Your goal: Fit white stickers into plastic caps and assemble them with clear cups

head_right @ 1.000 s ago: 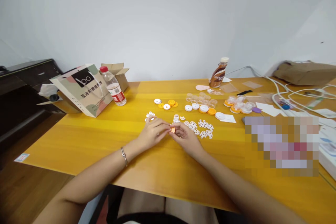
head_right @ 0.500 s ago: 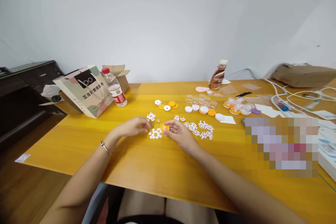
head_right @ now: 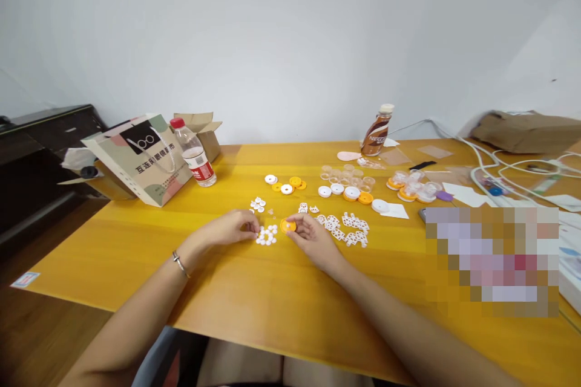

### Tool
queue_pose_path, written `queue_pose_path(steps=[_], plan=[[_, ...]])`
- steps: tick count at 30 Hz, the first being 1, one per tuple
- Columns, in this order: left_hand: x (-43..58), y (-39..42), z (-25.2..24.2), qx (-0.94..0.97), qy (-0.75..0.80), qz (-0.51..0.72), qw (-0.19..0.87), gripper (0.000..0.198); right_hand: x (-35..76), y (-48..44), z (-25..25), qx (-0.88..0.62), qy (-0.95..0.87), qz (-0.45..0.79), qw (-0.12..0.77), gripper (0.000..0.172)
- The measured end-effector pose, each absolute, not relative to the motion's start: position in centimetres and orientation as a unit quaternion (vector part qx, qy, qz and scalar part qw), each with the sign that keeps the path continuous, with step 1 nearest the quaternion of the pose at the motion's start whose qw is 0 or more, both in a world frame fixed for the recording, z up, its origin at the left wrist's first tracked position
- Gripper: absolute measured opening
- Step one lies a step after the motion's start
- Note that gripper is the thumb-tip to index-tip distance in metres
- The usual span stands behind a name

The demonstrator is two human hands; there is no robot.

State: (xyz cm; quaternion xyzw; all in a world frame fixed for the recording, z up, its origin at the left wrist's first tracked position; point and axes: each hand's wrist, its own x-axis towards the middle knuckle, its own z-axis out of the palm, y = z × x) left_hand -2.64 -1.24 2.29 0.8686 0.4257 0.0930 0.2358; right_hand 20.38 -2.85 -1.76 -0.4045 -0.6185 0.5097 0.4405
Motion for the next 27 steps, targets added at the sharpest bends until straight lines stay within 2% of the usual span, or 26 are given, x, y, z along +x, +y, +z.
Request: queue_pose_path(steps=[7, 10, 13, 15, 19, 27], plan=[[-2.2, -1.8, 2.8, 0.900, 0.403, 0.116, 0.116, 0.013, 20.7, -3.2, -1.4, -0.397, -0.625, 0.507, 0.441, 0.028], [-1.8, -2.3, 3.1, 0.904, 0.367, 0.206, 0.079, 0.016, 20.5, -3.5, -1.4, -0.389, -0.626, 0.516, 0.435, 0.029], [-1.0, -2.9, 3.1, 0.882, 0.328, 0.321, 0.111, 0.017, 20.4, -3.7, -1.5, -0.379, -0.625, 0.528, 0.432, 0.030], [-0.3, -3.3, 2.7, 0.863, 0.325, 0.355, 0.151, 0.019, 20.3, -3.8, -1.4, -0.373, -0.623, 0.535, 0.431, 0.029], [1.0, -3.6, 1.6, 0.831, 0.362, 0.370, 0.205, 0.021, 20.3, -3.9, -1.4, -0.365, -0.619, 0.550, 0.425, 0.027], [1.9, -3.7, 1.1, 0.788, 0.410, 0.388, 0.244, 0.021, 20.2, -4.0, -1.6, -0.355, -0.629, 0.538, 0.433, 0.025]])
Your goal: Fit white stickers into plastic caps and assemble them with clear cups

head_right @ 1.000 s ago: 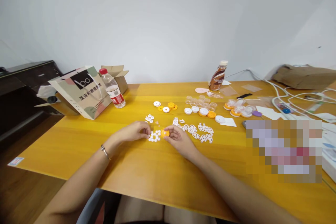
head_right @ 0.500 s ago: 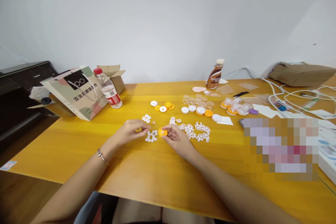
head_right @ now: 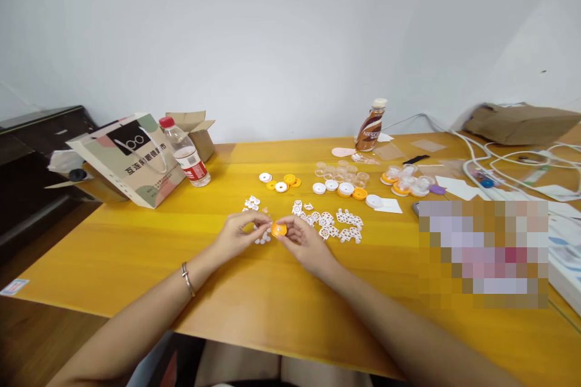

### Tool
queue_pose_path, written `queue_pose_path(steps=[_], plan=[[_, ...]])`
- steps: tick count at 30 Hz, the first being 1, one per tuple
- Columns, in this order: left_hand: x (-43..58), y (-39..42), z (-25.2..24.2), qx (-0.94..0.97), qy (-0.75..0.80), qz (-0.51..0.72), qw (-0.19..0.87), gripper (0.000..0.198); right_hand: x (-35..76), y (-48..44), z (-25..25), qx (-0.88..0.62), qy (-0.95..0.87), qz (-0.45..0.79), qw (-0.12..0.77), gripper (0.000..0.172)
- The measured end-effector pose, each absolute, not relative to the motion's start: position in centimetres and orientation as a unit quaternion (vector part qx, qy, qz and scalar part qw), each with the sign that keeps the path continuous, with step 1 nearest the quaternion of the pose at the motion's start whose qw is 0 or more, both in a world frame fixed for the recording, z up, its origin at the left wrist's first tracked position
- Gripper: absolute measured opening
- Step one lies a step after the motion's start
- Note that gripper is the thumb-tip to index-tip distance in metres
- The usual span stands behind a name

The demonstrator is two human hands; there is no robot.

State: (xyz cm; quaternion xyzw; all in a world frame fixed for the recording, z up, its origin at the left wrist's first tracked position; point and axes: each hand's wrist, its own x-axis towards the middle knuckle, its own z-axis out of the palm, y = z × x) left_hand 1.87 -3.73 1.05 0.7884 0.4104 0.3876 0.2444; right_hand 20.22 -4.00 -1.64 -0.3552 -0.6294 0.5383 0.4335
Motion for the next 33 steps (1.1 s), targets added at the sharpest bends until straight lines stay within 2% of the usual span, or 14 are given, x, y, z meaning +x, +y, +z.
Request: queue_pose_path(steps=[8, 17, 33], plan=[[2.8, -3.7, 0.9, 0.749, 0.443, 0.372, 0.324, 0.021, 20.2, -4.0, -1.7, -0.356, -0.628, 0.535, 0.439, 0.024], [3.3, -3.8, 0.2, 0.739, 0.456, 0.404, 0.288, 0.009, 20.2, -4.0, -1.8, -0.346, -0.634, 0.531, 0.443, 0.023], [3.7, -3.9, 0.0, 0.734, 0.469, 0.407, 0.276, 0.008, 20.0, -3.9, -1.4, -0.369, -0.605, 0.534, 0.462, 0.025]])
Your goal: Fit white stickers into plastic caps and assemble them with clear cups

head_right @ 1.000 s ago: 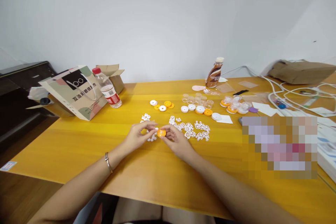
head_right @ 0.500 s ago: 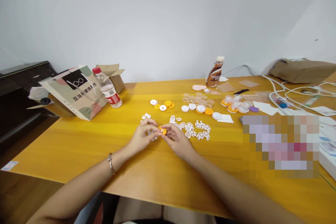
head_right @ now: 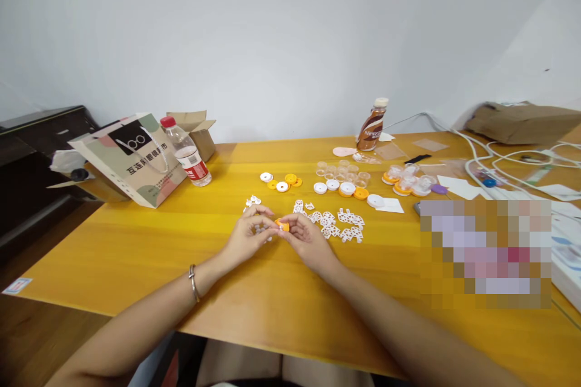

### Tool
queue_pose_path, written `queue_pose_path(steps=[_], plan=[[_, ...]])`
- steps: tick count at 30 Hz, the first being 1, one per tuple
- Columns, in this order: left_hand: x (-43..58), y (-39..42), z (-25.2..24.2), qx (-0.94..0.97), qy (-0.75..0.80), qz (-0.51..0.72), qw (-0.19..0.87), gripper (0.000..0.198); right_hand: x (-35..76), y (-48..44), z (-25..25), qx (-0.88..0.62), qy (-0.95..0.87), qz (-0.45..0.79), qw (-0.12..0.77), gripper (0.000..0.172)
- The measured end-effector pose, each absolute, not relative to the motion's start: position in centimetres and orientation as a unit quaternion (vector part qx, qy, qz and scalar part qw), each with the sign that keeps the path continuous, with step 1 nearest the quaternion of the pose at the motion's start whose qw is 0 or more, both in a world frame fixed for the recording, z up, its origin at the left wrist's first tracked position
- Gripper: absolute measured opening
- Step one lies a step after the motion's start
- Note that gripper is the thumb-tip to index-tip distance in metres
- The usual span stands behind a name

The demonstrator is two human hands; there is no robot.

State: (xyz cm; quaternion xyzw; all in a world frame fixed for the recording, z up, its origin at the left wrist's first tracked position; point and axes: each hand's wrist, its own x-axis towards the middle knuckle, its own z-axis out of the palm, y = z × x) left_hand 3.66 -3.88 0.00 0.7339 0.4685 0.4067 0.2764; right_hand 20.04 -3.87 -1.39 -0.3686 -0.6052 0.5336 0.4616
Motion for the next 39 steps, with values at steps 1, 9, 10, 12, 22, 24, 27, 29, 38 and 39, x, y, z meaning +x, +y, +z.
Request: queue_pose_path(steps=[1, 9, 10, 12, 22, 24, 27, 29, 38, 39], plan=[[3.6, -3.9, 0.2, 0.736, 0.464, 0.407, 0.278, 0.008, 20.1, -3.8, -1.4, -0.369, -0.605, 0.531, 0.464, 0.026], [0.2, -2.2, 2.3, 0.765, 0.454, 0.389, 0.240, 0.014, 20.3, -3.6, -1.7, -0.393, -0.600, 0.506, 0.478, 0.025], [-0.5, -1.9, 2.4, 0.780, 0.457, 0.351, 0.244, 0.014, 20.3, -3.6, -1.6, -0.395, -0.599, 0.505, 0.480, 0.026], [-1.7, -1.3, 2.2, 0.808, 0.452, 0.282, 0.250, 0.015, 20.3, -3.7, -1.4, -0.395, -0.598, 0.504, 0.482, 0.026], [-2.2, -0.8, 1.1, 0.845, 0.428, 0.181, 0.265, 0.017, 20.3, -4.6, -0.3, -0.396, -0.579, 0.494, 0.514, 0.025], [-2.1, -0.8, 1.3, 0.849, 0.419, 0.181, 0.266, 0.015, 20.2, -4.7, -0.3, -0.392, -0.580, 0.493, 0.516, 0.025], [-1.9, -0.9, 1.4, 0.853, 0.414, 0.180, 0.262, 0.012, 20.1, -4.8, -0.3, -0.387, -0.577, 0.496, 0.521, 0.025], [-1.8, -0.9, 1.3, 0.855, 0.413, 0.179, 0.256, 0.011, 20.1, -4.8, -0.3, -0.378, -0.572, 0.508, 0.522, 0.026], [-2.0, -1.0, 1.7, 0.877, 0.412, 0.150, 0.196, 0.012, 20.1, -4.1, -1.1, -0.333, -0.572, 0.572, 0.484, 0.025], [-2.0, -1.0, 1.8, 0.881, 0.410, 0.145, 0.185, 0.013, 20.1, -4.0, -1.2, -0.332, -0.574, 0.572, 0.483, 0.026]])
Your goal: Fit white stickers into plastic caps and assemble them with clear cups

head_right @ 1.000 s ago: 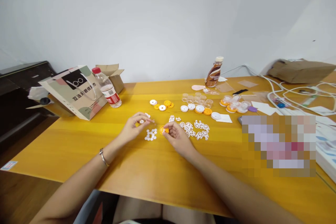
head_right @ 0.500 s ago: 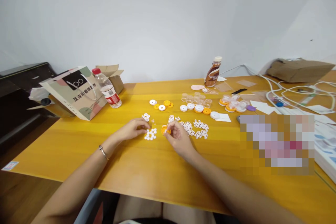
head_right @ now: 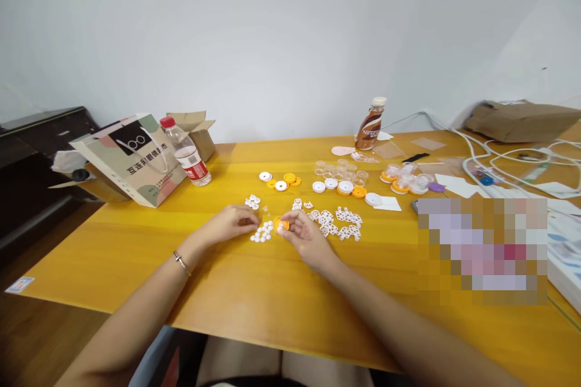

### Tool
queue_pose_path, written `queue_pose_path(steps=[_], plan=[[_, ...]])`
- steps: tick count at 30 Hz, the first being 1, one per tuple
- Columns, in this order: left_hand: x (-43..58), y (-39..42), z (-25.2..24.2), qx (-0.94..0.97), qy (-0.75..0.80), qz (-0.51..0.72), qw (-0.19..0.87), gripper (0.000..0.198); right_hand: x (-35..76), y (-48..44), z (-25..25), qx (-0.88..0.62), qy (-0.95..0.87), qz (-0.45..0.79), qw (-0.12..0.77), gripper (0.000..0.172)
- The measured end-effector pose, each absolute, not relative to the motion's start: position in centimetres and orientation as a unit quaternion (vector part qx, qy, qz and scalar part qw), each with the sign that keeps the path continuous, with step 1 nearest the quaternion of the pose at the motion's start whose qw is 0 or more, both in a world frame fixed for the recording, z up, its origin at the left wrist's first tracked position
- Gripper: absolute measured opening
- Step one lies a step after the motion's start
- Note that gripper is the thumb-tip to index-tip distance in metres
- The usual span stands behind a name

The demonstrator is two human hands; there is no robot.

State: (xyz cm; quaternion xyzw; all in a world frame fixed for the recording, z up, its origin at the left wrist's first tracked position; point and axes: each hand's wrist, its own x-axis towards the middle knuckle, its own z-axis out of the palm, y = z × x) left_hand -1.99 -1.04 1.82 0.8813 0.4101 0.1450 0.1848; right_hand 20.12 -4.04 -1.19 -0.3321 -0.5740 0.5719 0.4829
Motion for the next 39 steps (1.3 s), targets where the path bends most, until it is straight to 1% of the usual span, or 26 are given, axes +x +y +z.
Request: queue_pose_path(steps=[10, 14, 17, 20, 25, 27, 32, 36, 39], plan=[[-1.5, -1.6, 1.8, 0.891, 0.433, 0.120, 0.058, 0.017, 20.2, -4.3, -0.9, -0.356, -0.587, 0.560, 0.463, 0.026], [-1.6, -1.6, 1.9, 0.898, 0.415, 0.146, 0.018, 0.019, 20.3, -4.4, -0.7, -0.351, -0.577, 0.573, 0.464, 0.023], [-1.6, -1.7, 2.1, 0.893, 0.416, 0.173, 0.018, 0.021, 20.4, -4.4, -0.7, -0.336, -0.573, 0.584, 0.467, 0.024], [-1.2, -2.2, 2.4, 0.882, 0.426, 0.196, 0.055, 0.022, 20.4, -4.4, -0.6, -0.338, -0.577, 0.575, 0.471, 0.025], [0.0, -3.1, 3.0, 0.828, 0.435, 0.285, 0.209, 0.019, 20.4, -4.6, -0.3, -0.342, -0.588, 0.572, 0.458, 0.023], [0.3, -3.2, 3.1, 0.800, 0.440, 0.322, 0.250, 0.019, 20.4, -4.6, -0.3, -0.343, -0.593, 0.571, 0.451, 0.023], [0.9, -3.3, 2.8, 0.767, 0.438, 0.357, 0.303, 0.019, 20.3, -4.4, -0.9, -0.347, -0.602, 0.577, 0.429, 0.024], [1.5, -3.7, 2.4, 0.752, 0.426, 0.368, 0.343, 0.024, 20.3, -4.1, -1.4, -0.347, -0.610, 0.577, 0.418, 0.027], [2.0, -4.1, 2.3, 0.759, 0.426, 0.360, 0.334, 0.015, 20.2, -4.1, -1.4, -0.354, -0.610, 0.578, 0.411, 0.028]])
